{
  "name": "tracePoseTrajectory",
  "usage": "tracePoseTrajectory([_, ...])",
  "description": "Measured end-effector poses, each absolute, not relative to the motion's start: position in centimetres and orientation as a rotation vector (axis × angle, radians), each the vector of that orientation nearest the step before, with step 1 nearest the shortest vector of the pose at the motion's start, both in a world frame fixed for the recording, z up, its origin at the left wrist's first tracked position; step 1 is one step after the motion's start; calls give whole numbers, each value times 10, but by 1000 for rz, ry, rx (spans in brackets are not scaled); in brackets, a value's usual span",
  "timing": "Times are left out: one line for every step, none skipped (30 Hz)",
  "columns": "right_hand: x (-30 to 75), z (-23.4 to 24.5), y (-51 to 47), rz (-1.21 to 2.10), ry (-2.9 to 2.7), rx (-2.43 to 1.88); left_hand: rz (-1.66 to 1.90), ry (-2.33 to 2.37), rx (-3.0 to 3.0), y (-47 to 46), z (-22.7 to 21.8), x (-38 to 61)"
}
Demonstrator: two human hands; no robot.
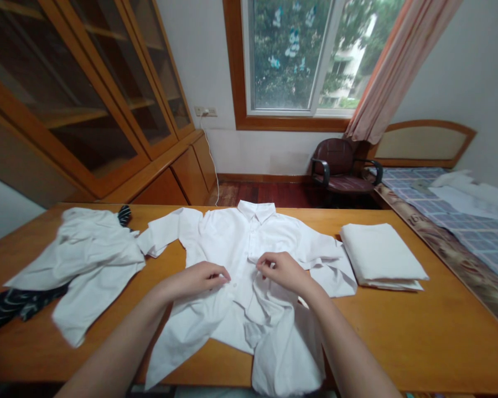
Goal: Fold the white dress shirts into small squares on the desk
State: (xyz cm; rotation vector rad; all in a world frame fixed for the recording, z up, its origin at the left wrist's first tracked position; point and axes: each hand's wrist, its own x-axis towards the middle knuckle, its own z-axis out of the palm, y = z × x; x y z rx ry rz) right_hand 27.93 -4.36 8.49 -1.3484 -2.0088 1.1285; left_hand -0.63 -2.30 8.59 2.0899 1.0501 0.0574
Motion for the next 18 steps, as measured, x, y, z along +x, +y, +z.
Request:
tracePoseTrajectory([278,85,-38,994,-1998,-1385,108,1050,2121,-19,89,-4])
tracePoseTrajectory([276,84,-32,859,-1989,-1423,153,1048,2152,-13,91,-1])
tracePoseTrajectory([274,83,-26,740,-1987,-1452,188,1039,2180,-8,92,3])
tracePoseTrajectory([270,80,-20,653,-1994,-1469,221,1028,2204,-2,92,8])
tracePoseTrajectory([266,77,-16,599,-2008,-1477,252,1017,2224,5,91,13])
tracePoseTrajectory([262,73,-12,575,-2033,-1481,279,1011,2240,11,88,18])
tracePoseTrajectory([257,69,-9,565,-2066,-1484,302,1010,2251,18,84,24])
tracePoseTrajectory([253,64,-7,557,-2102,-1489,327,1018,2258,25,78,29])
tracePoseTrajectory([249,58,-6,546,-2135,-1498,363,1031,2257,31,71,34])
tracePoseTrajectory([246,53,-6,529,-2163,-1508,409,1048,2248,36,63,39])
tracePoseTrajectory([243,47,-7,507,-2186,-1517,458,1076,2234,41,54,42])
tracePoseTrajectory([241,41,-8,483,-2200,-1521,508,1114,2219,45,45,45])
tracePoseTrajectory([240,36,-9,456,-2206,-1520,556,1160,2203,48,36,46])
tracePoseTrajectory([239,31,-11,429,-2205,-1517,606,1210,2190,50,28,46])
tracePoseTrajectory([239,27,-12,403,-2200,-1512,660,1255,2177,51,21,46])
tracePoseTrajectory([240,24,-12,380,-2194,-1506,716,1290,2166,51,15,44])
tracePoseTrajectory([240,21,-12,364,-2187,-1500,767,1313,2158,51,11,42])
tracePoseTrajectory([240,19,-11,355,-2182,-1493,809,1328,2156,51,8,40])
